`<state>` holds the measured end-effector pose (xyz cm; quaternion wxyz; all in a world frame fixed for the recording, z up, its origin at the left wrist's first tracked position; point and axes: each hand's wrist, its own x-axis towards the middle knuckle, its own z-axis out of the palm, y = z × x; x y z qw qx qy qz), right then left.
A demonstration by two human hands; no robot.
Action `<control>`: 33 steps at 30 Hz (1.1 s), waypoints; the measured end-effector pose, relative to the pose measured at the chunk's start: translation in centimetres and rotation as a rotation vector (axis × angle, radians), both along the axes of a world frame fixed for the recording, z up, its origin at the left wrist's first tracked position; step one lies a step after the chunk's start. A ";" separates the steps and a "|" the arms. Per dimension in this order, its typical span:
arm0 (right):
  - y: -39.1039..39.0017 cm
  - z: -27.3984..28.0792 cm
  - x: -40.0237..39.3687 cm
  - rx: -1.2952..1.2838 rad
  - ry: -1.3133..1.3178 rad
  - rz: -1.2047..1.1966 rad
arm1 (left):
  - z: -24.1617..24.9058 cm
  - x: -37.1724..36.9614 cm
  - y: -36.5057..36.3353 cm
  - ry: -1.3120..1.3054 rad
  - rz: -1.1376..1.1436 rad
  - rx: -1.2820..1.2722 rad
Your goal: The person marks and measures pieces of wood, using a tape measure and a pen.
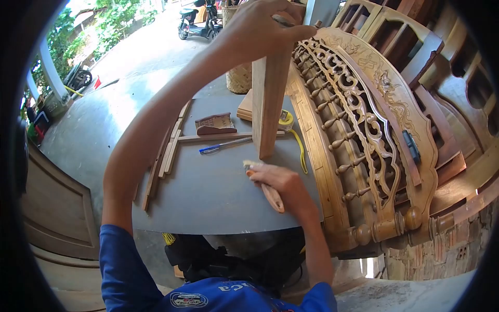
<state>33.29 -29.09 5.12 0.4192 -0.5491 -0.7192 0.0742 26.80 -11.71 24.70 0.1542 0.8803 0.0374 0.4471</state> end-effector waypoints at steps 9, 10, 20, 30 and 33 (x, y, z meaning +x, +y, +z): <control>2.1 1.0 -2.8 0.075 0.151 -0.076 | -5.8 1.4 2.4 -0.136 -0.301 -0.290; 2.5 0.7 -3.1 0.066 0.143 -0.058 | -6.1 1.4 2.5 -0.150 -0.328 -0.324; 0.4 -0.4 -6.8 0.034 0.217 0.027 | -14.1 -0.6 1.3 -0.065 -0.426 -0.765; -6.8 -1.0 -2.7 0.143 0.392 -0.247 | -12.4 -9.8 2.7 0.879 0.131 -0.647; -7.5 -1.6 -2.1 0.094 0.503 -0.329 | -16.2 -11.2 3.0 0.837 0.158 -0.742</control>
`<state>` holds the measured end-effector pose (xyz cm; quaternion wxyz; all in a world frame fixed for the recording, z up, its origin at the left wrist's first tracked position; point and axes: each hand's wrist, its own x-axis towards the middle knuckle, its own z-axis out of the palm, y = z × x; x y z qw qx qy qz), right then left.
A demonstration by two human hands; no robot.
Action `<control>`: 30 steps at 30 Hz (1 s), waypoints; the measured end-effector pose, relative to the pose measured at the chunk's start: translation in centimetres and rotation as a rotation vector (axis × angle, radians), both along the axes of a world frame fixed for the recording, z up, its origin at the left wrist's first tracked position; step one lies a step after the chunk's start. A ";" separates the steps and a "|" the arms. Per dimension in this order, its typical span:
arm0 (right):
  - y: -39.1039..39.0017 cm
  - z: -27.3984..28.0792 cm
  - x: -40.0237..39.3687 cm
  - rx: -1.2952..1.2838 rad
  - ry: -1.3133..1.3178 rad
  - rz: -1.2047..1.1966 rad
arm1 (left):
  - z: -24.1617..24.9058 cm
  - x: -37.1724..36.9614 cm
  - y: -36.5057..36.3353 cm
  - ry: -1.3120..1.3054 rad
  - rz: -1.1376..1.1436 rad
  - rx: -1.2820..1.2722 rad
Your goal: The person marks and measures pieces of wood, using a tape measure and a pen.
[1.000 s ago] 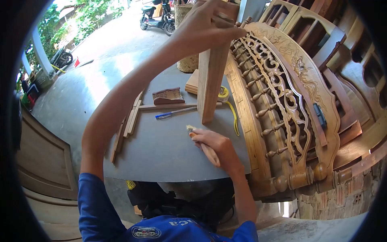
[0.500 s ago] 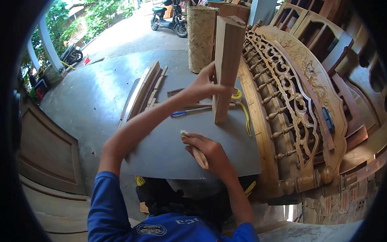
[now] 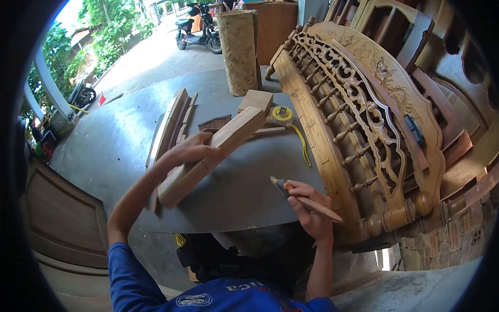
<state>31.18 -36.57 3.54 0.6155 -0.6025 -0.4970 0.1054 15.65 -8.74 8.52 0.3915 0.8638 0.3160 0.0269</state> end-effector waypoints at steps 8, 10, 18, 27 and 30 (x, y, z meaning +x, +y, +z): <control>-1.1 -0.8 0.4 0.023 0.031 -0.022 | -1.9 -0.1 -0.3 -0.022 0.013 -0.030; -1.1 -1.0 0.5 0.033 0.038 -0.035 | -1.6 -0.2 -0.7 0.021 0.020 -0.043; -1.3 -0.9 0.1 0.026 0.033 -0.059 | -0.2 -1.9 -1.3 -0.122 0.100 -0.354; 0.3 0.4 0.5 -0.100 0.032 -0.154 | 0.3 -7.7 -0.9 -0.365 0.220 -0.444; 2.8 0.6 1.8 -0.116 0.071 -0.130 | -0.7 -10.3 -0.5 -0.622 0.247 -0.480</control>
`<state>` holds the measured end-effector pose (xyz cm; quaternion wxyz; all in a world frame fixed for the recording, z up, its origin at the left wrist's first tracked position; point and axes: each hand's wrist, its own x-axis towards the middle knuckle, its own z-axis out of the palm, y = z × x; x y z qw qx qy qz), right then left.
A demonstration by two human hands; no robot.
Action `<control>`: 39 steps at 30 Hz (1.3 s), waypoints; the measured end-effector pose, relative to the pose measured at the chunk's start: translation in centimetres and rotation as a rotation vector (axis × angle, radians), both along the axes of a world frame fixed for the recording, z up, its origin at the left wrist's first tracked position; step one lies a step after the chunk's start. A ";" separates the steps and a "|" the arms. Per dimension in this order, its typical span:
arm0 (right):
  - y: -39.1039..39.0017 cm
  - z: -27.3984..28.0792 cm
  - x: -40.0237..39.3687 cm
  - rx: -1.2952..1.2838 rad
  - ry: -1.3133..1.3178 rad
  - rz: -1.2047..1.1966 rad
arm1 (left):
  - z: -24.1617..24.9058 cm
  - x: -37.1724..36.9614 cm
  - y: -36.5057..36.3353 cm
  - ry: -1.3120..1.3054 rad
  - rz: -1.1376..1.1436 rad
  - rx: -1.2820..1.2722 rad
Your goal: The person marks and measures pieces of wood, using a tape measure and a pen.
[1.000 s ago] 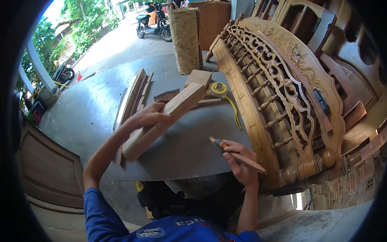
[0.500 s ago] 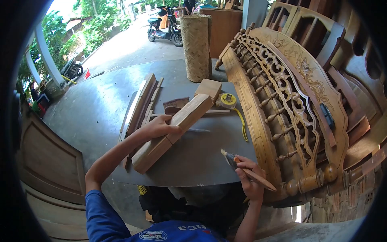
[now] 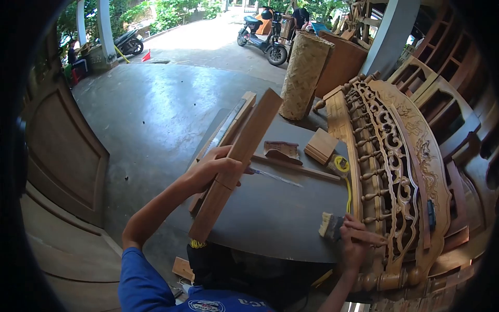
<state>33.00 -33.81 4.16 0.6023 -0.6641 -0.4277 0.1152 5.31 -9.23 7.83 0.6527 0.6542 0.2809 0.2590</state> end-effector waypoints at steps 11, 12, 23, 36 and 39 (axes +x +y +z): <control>17.0 1.7 -5.2 0.021 -0.054 0.427 | -2.9 -16.3 -6.2 -0.680 0.452 -0.180; 18.2 1.2 -6.2 0.033 -0.048 0.469 | -2.9 -16.6 -6.7 -0.722 0.501 -0.176; 21.5 -0.1 -6.1 -0.060 -0.118 0.541 | -3.0 -16.8 -6.7 -0.807 0.446 -0.161; 6.2 1.7 7.6 -0.051 -0.261 -0.096 | -1.5 -12.9 -7.3 -0.727 0.328 -0.154; 6.2 3.7 5.5 0.092 -0.312 -0.066 | -1.3 -12.3 -6.9 -0.705 0.293 -0.122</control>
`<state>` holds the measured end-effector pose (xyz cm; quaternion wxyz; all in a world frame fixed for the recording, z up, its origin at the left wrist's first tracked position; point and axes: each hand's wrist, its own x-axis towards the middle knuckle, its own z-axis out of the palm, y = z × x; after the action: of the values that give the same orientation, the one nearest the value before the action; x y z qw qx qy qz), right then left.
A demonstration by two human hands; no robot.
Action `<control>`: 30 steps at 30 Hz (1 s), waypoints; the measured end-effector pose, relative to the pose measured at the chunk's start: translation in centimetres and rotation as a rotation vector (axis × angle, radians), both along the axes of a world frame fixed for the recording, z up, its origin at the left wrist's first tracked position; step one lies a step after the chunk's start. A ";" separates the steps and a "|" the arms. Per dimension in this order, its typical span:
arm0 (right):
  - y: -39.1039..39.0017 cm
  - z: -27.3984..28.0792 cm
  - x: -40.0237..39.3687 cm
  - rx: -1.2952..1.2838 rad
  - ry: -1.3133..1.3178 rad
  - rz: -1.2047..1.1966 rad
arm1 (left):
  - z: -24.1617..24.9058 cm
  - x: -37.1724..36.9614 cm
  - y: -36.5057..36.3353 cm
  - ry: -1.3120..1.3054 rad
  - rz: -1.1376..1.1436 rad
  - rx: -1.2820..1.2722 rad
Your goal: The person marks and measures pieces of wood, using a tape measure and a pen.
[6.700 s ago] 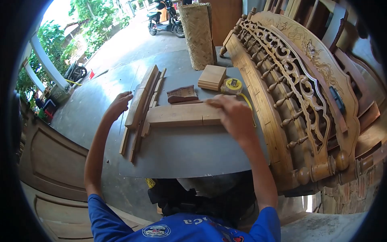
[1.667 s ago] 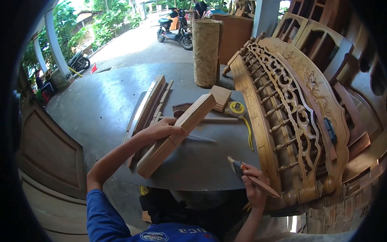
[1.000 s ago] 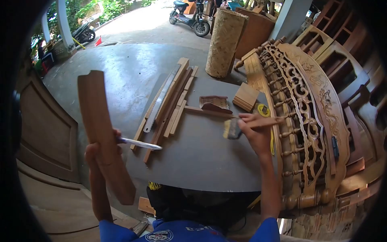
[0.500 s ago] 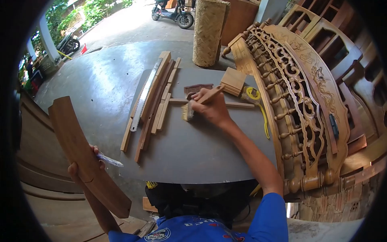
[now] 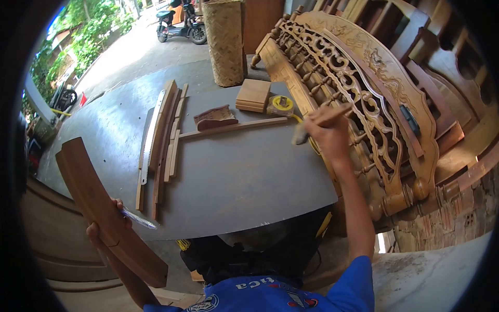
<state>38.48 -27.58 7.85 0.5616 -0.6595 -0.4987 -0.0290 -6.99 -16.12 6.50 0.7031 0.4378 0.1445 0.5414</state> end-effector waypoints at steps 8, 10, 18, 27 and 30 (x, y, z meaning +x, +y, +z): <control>11.8 -4.2 -14.2 -0.025 0.123 0.645 | 1.2 2.1 -1.0 -0.016 -0.107 0.058; 11.2 -5.4 -12.8 0.025 0.219 0.604 | 1.4 1.6 -1.5 -0.010 -0.125 0.064; 0.3 -2.2 4.0 -0.241 -0.025 -0.246 | 1.1 0.7 -2.3 0.023 -0.073 0.055; 11.2 -1.7 -15.9 -0.111 0.175 0.653 | 2.8 3.1 -3.0 0.008 -0.109 0.091; 9.3 -7.0 -15.5 -0.080 0.414 0.643 | 3.1 1.8 -3.2 -0.002 -0.113 0.094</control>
<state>23.02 -18.30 0.86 0.6048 -0.4828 -0.5569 0.3017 -5.22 -19.30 9.64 0.7113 0.4772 0.0932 0.5075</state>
